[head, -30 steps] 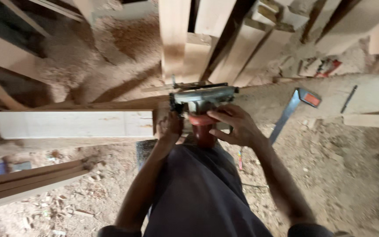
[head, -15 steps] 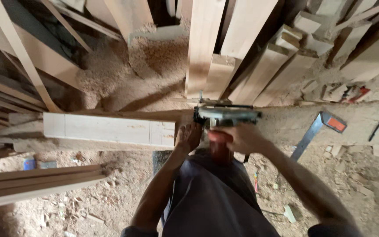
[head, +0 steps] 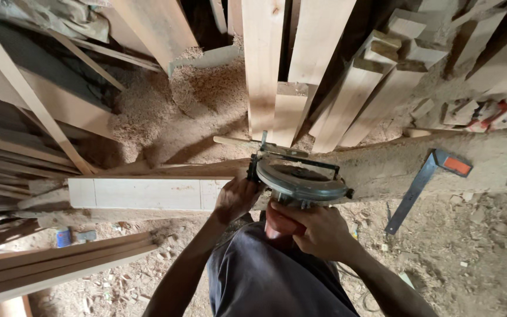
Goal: The person uses a circular saw to cut a wooden plank resting on a support beam, then measures and marks the wood with a try square, repositions the plank, and makes additional cuts, moving cut pieces aside among stacked lumber.
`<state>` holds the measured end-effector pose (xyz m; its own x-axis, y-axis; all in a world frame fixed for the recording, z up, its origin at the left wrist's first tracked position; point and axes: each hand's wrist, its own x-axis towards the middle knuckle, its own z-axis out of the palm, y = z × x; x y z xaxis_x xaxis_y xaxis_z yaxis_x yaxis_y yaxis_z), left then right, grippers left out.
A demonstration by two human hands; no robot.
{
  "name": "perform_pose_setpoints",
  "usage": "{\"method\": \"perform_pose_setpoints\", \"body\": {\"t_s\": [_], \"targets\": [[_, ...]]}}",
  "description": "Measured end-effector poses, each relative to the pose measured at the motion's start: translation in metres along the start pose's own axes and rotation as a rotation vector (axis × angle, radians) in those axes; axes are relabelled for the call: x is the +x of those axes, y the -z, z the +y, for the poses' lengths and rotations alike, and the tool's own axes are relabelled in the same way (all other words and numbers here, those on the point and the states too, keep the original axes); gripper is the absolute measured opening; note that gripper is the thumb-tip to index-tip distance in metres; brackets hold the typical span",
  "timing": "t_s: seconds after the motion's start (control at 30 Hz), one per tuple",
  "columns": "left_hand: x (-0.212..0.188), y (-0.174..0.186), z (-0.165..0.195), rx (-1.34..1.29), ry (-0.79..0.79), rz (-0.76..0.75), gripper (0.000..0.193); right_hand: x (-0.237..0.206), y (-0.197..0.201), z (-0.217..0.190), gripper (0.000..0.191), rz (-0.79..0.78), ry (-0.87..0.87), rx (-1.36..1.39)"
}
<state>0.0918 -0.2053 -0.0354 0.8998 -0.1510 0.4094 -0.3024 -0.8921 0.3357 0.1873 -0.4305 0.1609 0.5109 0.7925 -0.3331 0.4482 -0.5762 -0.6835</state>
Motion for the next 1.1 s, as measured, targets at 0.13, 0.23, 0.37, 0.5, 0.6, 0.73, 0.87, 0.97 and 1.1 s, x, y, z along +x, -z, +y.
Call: {"method": "perform_pose_setpoints", "body": {"t_s": [0.13,0.23,0.37,0.5,0.6,0.73,0.87,0.97,1.1], "targets": [[-0.002,-0.008,0.006,-0.048,0.161,-0.002,0.022,0.003,-0.003,0.003,0.074,0.100,0.057,0.052],[-0.004,-0.011,0.013,0.017,0.224,-0.044,0.018,0.004,-0.007,0.007,0.076,-0.009,-0.084,0.036],[-0.008,-0.012,0.022,0.103,0.215,-0.069,0.015,0.004,-0.010,0.009,0.074,0.050,-0.019,0.016],[-0.024,-0.021,0.035,-0.306,0.680,0.093,0.028,0.006,-0.010,0.010,0.070,0.014,-0.056,0.035],[-0.038,-0.033,0.038,-0.578,0.863,0.111,0.019,0.007,-0.009,0.012,0.070,0.039,-0.018,0.023],[-0.044,-0.044,0.036,-0.874,1.001,0.082,0.020,0.009,-0.008,0.011,0.070,0.110,0.068,0.001],[-0.038,-0.048,0.034,-0.946,1.121,0.040,0.019,0.012,-0.006,0.011,0.069,0.093,0.081,0.010],[-0.034,-0.048,0.035,-1.016,1.153,0.063,0.019,0.014,-0.003,0.010,0.070,0.057,0.066,0.022],[-0.033,-0.048,0.035,-1.008,1.179,0.060,0.020,0.017,-0.001,0.010,0.071,0.054,0.079,0.030]]}}
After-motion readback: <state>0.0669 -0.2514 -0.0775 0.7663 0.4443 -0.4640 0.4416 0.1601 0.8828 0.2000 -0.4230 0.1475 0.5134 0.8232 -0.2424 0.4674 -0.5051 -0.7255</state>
